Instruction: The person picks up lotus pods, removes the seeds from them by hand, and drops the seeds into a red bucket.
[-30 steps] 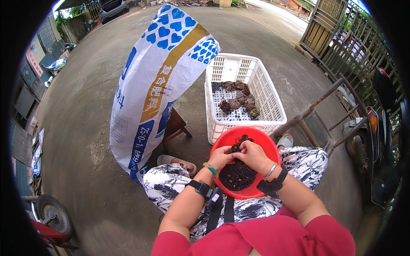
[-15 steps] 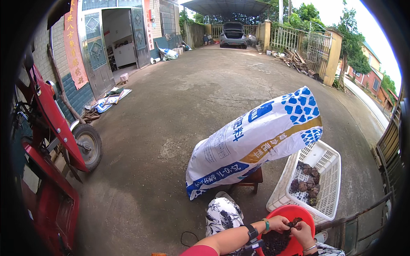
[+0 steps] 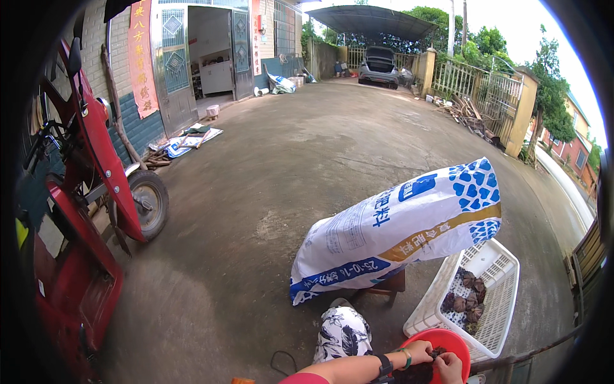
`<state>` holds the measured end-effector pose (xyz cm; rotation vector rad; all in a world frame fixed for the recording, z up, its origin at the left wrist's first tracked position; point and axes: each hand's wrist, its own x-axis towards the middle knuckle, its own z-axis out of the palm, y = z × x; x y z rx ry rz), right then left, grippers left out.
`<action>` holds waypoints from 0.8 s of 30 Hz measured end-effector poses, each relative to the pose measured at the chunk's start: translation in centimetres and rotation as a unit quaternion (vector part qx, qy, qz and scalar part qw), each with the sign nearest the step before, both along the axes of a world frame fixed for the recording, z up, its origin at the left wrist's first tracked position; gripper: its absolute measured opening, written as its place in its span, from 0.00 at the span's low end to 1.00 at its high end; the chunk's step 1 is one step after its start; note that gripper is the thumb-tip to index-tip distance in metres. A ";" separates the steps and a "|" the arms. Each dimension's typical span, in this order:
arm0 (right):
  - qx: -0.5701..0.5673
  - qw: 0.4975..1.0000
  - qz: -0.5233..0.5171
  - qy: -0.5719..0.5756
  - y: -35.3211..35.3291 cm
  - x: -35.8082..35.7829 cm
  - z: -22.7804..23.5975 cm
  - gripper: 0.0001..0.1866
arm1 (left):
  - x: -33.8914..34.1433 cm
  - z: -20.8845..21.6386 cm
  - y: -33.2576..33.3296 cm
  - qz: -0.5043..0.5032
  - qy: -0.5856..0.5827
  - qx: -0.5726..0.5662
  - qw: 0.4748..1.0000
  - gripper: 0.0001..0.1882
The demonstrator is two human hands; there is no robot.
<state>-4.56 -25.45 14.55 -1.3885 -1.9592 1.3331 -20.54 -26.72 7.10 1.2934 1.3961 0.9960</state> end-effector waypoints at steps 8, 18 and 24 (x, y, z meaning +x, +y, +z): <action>0.023 0.998 -0.011 -0.054 -3.2 -2.3 -0.9 0.09 | -0.4 -2.2 -2.1 -0.036 0.014 0.015 0.999 0.11; -0.145 0.986 0.059 0.052 -3.7 -1.0 1.3 0.06 | 0.7 -4.4 -2.0 -0.142 -0.165 -0.063 0.974 0.06; -0.150 0.984 -0.016 0.097 -1.8 1.9 -2.6 0.06 | 1.2 -7.7 0.1 -0.064 -0.211 -0.121 0.968 0.12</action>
